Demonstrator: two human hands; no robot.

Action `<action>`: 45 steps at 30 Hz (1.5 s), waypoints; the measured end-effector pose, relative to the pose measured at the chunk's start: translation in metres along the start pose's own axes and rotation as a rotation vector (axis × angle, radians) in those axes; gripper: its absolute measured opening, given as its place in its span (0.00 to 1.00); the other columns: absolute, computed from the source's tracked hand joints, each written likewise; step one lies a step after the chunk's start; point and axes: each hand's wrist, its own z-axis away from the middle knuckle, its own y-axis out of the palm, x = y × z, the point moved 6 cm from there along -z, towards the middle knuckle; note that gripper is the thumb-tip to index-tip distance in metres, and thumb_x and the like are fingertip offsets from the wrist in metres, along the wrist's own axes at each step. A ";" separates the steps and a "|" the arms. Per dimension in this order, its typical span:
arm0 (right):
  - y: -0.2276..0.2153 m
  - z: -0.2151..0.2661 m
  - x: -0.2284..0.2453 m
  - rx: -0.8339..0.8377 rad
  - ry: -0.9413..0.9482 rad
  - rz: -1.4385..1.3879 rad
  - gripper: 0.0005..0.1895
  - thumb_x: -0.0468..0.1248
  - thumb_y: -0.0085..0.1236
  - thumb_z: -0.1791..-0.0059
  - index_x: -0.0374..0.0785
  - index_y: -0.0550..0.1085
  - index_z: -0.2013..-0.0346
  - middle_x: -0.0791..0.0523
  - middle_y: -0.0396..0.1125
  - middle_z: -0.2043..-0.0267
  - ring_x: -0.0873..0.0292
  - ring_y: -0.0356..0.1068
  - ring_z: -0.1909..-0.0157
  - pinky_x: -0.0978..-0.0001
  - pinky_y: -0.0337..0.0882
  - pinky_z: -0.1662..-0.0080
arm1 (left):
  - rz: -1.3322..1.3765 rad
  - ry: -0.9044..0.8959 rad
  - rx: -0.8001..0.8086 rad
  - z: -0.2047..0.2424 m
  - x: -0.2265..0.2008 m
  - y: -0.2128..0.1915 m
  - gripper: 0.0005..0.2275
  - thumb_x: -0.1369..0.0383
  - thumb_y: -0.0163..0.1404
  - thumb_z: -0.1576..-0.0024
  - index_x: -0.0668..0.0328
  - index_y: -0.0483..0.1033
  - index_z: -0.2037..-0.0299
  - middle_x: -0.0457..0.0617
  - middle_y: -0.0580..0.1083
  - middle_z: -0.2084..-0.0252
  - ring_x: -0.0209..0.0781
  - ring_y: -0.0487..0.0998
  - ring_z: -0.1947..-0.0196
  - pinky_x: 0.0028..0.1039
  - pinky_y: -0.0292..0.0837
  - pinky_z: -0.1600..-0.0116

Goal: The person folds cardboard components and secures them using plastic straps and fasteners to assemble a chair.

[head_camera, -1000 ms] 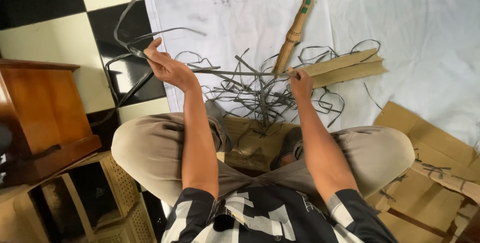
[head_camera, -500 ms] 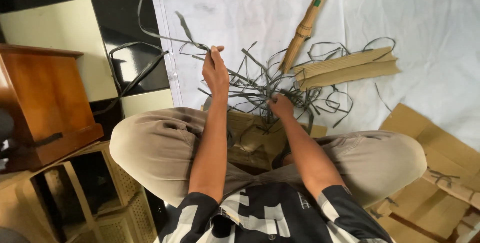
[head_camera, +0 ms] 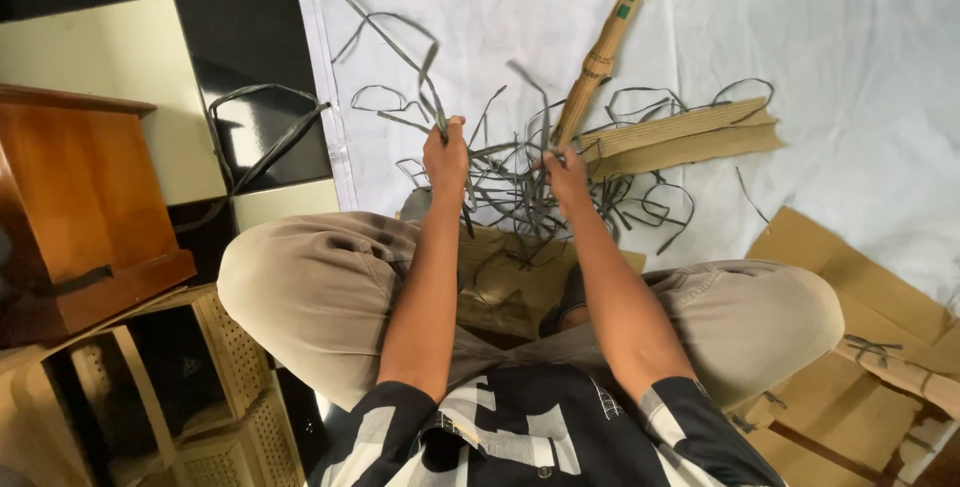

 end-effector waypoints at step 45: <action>-0.081 0.032 -0.038 -0.408 -0.016 0.181 0.11 0.49 0.63 0.48 0.47 0.81 0.56 0.59 0.77 0.65 0.60 0.74 0.65 0.65 0.74 0.58 | 0.328 0.154 0.004 -0.005 0.008 0.036 0.10 0.59 0.60 0.43 0.52 0.80 0.59 0.44 0.72 0.72 0.33 0.64 0.70 0.29 0.63 0.62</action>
